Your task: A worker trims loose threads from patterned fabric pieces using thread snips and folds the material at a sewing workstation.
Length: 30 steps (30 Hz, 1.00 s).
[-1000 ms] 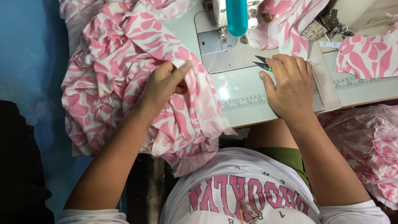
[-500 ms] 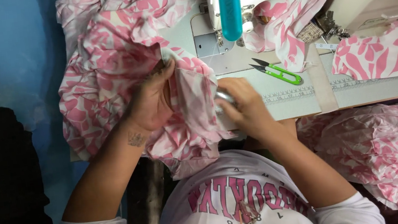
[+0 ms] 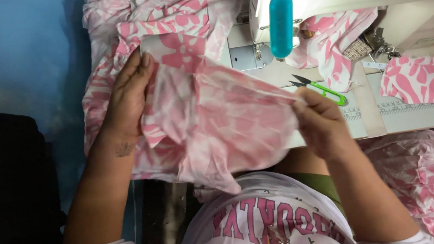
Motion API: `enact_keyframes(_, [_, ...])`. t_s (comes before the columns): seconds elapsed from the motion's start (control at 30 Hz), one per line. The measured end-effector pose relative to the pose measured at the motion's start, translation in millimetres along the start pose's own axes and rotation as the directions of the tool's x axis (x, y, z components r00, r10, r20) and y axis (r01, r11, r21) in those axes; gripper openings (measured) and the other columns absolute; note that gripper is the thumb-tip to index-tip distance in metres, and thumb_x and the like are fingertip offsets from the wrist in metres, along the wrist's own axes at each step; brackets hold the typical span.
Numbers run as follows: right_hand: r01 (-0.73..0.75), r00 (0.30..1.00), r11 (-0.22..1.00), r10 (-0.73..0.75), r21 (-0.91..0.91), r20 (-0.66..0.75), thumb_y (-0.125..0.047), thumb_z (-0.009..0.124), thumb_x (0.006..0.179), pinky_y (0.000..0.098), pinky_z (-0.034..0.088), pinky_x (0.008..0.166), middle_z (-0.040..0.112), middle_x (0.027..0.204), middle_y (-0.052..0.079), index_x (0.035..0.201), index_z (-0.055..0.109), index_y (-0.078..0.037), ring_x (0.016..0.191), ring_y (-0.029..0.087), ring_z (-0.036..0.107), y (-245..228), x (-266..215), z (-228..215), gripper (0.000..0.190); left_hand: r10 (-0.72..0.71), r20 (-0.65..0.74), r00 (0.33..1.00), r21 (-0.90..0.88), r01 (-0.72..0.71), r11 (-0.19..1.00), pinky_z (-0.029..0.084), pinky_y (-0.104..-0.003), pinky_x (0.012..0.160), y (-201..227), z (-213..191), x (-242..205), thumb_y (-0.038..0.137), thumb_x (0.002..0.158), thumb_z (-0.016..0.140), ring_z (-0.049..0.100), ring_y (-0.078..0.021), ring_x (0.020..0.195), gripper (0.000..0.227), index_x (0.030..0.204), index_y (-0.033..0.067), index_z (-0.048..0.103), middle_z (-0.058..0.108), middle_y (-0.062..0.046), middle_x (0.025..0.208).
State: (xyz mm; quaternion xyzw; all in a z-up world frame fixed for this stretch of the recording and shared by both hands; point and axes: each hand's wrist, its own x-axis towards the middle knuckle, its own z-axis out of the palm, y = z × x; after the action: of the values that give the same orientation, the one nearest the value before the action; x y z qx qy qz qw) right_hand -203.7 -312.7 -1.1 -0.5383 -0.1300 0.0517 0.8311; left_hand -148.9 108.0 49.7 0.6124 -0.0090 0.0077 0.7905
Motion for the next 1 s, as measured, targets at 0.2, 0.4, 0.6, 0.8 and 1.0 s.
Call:
enact_keyframes(0.2, [0.049, 0.992, 0.964, -0.077, -0.261, -0.096, -0.015, 0.071, 0.104, 0.0153, 0.049, 0.054, 0.063, 0.093, 0.005, 0.126, 0.06, 0.0, 0.072, 0.005, 0.063, -52, 20, -7, 0.029, -0.039, 0.048, 0.998, 0.01, 0.038, 0.999, 0.057, -0.023, 0.063, -30, 31, 11, 0.034, 0.115, 0.058, 0.067, -0.0102, 0.075, 0.031, 0.14, 0.0166, 0.067, 0.07, -0.002, 0.101])
enact_keyframes(0.4, [0.316, 0.889, 0.187, -0.4, -0.93, 0.222, -0.025, 0.09, 0.094, 0.0428, 0.048, 0.091, 0.072, 0.12, 0.008, 0.129, 0.078, -0.012, 0.106, 0.032, 0.066, -32, 23, -12, 0.04, -0.146, 0.143, 0.979, 0.018, 0.145, 0.989, 0.046, -0.016, 0.031, -65, 46, 30, 0.037, 0.113, 0.06, 0.059, -0.0078, 0.047, 0.027, 0.129, 0.0174, 0.069, 0.063, 0.0, 0.075])
enact_keyframes(0.6, [0.295, 0.876, -0.037, -0.389, -0.955, 0.285, -0.021, 0.084, 0.1, 0.0378, 0.045, 0.093, 0.073, 0.104, -0.002, 0.111, 0.083, -0.019, 0.102, 0.024, 0.064, -16, 23, -21, 0.011, -0.312, 0.162, 0.936, 0.06, 0.306, 0.95, 0.057, -0.019, 0.041, -40, 65, 21, 0.028, 0.098, 0.08, 0.065, -0.0097, 0.049, 0.023, 0.103, 0.0097, 0.067, 0.067, -0.003, 0.071])
enact_keyframes(0.8, [0.399, 0.871, 0.213, -0.39, -0.892, 0.297, -0.017, 0.083, 0.099, 0.0389, 0.053, 0.087, 0.076, 0.102, 0.003, 0.114, 0.08, -0.015, 0.093, 0.027, 0.07, -34, 51, 49, 0.016, -0.33, 0.106, 0.938, 0.053, 0.326, 0.944, 0.044, -0.016, 0.053, -40, 63, 26, 0.04, 0.102, 0.075, 0.062, -0.0026, 0.062, 0.024, 0.106, 0.0166, 0.072, 0.062, 0.003, 0.073])
enact_keyframes(1.0, [0.449, 0.885, 0.402, -0.322, -0.798, 0.336, -0.017, 0.084, 0.094, 0.0471, 0.056, 0.076, 0.07, 0.099, 0.009, 0.12, 0.075, -0.01, 0.081, 0.031, 0.071, -23, 87, 108, 0.028, -0.241, 0.216, 0.946, 0.066, 0.232, 0.971, 0.039, -0.014, 0.066, -41, 69, 15, 0.037, 0.107, 0.067, 0.061, 0.0013, 0.079, 0.028, 0.125, 0.0168, 0.072, 0.072, 0.002, 0.09])
